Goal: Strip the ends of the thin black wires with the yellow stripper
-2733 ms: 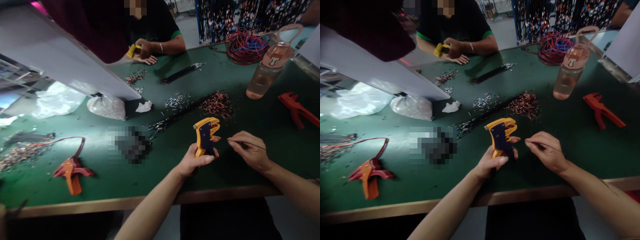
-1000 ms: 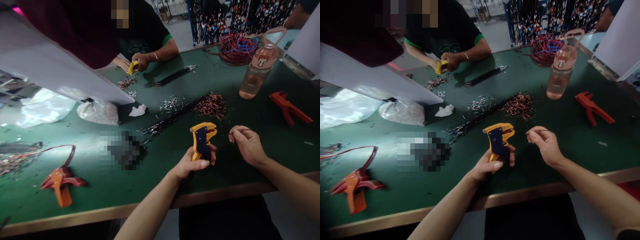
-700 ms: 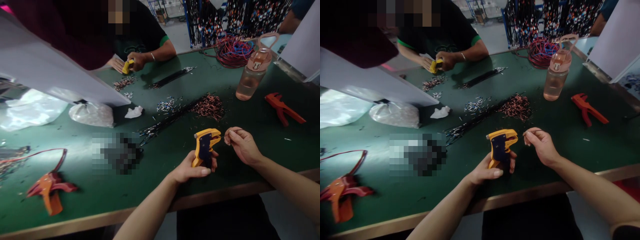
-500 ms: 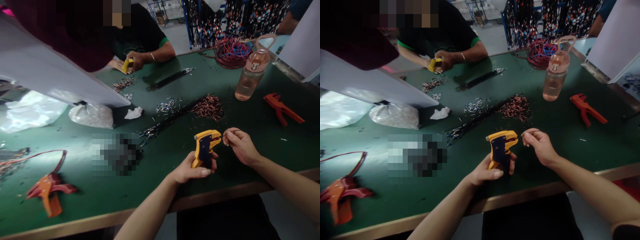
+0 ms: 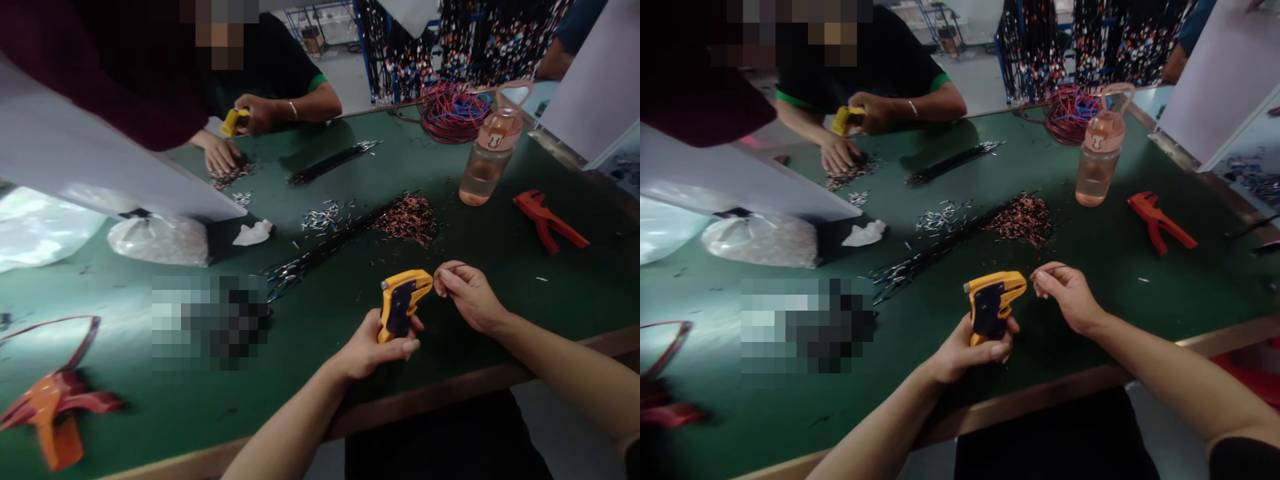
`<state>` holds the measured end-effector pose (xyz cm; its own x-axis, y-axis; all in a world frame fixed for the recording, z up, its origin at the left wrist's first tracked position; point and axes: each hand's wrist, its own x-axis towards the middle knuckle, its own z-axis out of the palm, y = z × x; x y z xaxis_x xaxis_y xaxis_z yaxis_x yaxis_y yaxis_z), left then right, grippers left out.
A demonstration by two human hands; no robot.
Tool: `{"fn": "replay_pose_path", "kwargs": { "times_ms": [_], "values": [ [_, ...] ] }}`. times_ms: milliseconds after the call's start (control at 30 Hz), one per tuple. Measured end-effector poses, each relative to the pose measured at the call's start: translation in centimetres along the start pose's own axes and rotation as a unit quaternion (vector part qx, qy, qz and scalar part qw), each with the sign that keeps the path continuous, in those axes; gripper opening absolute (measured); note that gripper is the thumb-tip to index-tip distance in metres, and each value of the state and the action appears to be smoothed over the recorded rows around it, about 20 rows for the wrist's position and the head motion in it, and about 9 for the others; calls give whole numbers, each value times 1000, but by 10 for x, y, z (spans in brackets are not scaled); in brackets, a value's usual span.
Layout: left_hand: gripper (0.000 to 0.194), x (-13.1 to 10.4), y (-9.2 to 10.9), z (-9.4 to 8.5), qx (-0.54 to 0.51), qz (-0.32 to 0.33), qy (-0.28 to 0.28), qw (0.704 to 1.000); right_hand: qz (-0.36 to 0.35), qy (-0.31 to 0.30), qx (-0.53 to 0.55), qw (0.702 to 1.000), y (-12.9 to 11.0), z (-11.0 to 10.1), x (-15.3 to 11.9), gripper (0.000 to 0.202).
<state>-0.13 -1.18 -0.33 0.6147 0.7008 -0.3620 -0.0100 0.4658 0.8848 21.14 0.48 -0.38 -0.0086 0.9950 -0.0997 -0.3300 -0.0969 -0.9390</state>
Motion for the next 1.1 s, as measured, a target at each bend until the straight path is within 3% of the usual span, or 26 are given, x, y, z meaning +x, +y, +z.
{"fn": "replay_pose_path", "kwargs": {
  "times_ms": [100, 200, 333, 467, 600, 767, 933, 1100],
  "values": [
    [48, -1, -1, 2, 11, -1, 6, 1000, -3, 1, 1, 1000, 1, 2, 1, 31],
    [42, -3, -2, 7, -28, 10, 57, 998, -14, 17, -6, 1000, 2, 4, 3, 30],
    [42, 0, -2, 11, -102, 62, 65, 991, -29, 52, -17, 998, 4, 2, 6, 28],
    [43, 6, 0, 4, -153, 126, 56, 979, -45, 87, -29, 995, 5, -3, 9, 26],
    [42, 4, 4, -1, -135, 146, 100, 975, -53, 70, -70, 994, 5, -4, 9, 26],
    [47, -6, 9, 5, -53, 98, 155, 982, -82, 8, -156, 984, 9, 0, 4, 26],
    [68, -5, 12, 8, -6, 36, 219, 975, -108, -52, -192, 974, 16, 3, 5, 24],
    [62, -4, 18, 16, -14, -5, 281, 960, -119, -72, -217, 966, 20, 4, 7, 17]
  ]
}}
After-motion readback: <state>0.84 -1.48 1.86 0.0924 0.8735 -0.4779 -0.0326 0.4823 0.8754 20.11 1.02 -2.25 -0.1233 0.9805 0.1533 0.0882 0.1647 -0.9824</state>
